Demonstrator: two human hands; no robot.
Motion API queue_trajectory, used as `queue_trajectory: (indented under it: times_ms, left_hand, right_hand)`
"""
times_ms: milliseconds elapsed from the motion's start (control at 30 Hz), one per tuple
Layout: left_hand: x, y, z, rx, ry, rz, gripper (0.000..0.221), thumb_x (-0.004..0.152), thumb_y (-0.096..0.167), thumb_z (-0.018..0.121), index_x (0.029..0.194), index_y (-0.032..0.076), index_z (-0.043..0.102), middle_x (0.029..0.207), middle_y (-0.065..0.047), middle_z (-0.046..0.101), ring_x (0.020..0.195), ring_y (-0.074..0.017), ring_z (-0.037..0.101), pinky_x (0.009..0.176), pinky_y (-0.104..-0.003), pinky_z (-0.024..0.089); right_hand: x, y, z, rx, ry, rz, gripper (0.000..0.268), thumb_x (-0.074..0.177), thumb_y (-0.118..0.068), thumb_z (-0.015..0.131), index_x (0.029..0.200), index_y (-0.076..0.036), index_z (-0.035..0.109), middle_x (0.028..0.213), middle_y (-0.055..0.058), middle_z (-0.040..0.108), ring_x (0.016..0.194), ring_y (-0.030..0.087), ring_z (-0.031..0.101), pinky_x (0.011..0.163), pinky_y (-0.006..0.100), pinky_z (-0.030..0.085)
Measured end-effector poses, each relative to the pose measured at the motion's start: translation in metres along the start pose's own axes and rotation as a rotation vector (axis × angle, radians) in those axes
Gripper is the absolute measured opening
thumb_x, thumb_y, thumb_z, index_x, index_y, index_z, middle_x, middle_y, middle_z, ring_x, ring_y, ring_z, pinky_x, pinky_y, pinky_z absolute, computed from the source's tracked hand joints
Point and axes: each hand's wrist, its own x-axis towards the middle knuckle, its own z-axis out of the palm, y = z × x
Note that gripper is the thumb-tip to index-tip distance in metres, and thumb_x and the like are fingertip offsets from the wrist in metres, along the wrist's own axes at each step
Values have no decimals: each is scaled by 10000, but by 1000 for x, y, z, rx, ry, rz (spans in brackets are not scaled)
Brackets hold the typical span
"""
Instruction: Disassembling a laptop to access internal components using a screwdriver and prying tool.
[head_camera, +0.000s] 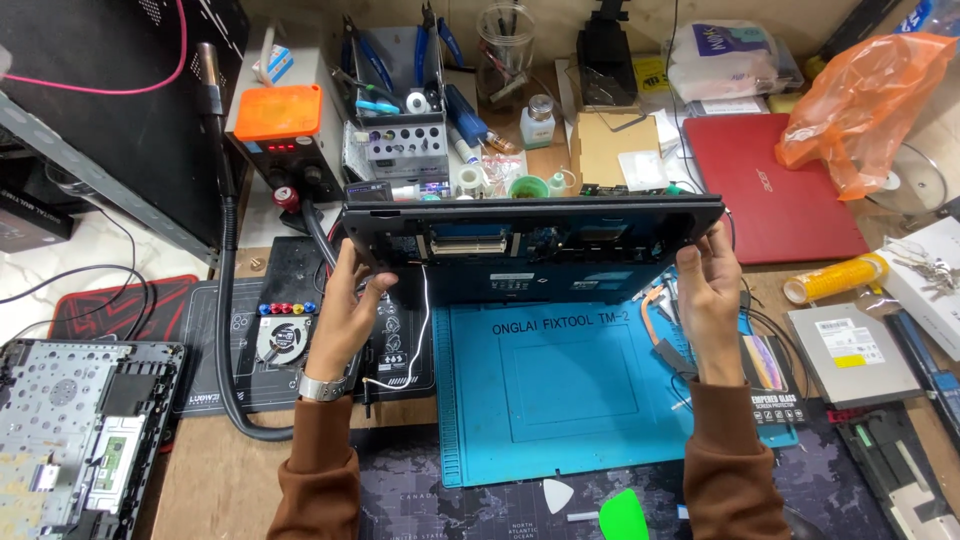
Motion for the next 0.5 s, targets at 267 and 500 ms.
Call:
queue_trajectory:
  times_ms: [267, 500]
  left_hand:
    - [-1, -6, 2, 2, 27, 45, 401, 976, 138, 654, 1356, 84, 538, 1087, -107, 644, 1026, -240, 621, 986, -491, 506]
    - [1, -2, -1, -21, 18, 44, 429, 959, 154, 681, 1359, 79, 545, 1087, -105, 649, 1020, -231, 613, 990, -493, 502]
  right_hand:
    - [-1, 8, -3, 0, 18, -18, 286, 1082, -336, 535, 1248, -104, 558, 1117, 36, 625, 1139, 126, 601, 1144, 359, 481]
    - [-1, 15, -5, 9, 29, -46, 312, 1074, -351, 546, 1253, -96, 565, 1105, 40, 634, 1132, 126, 602, 1129, 345, 482]
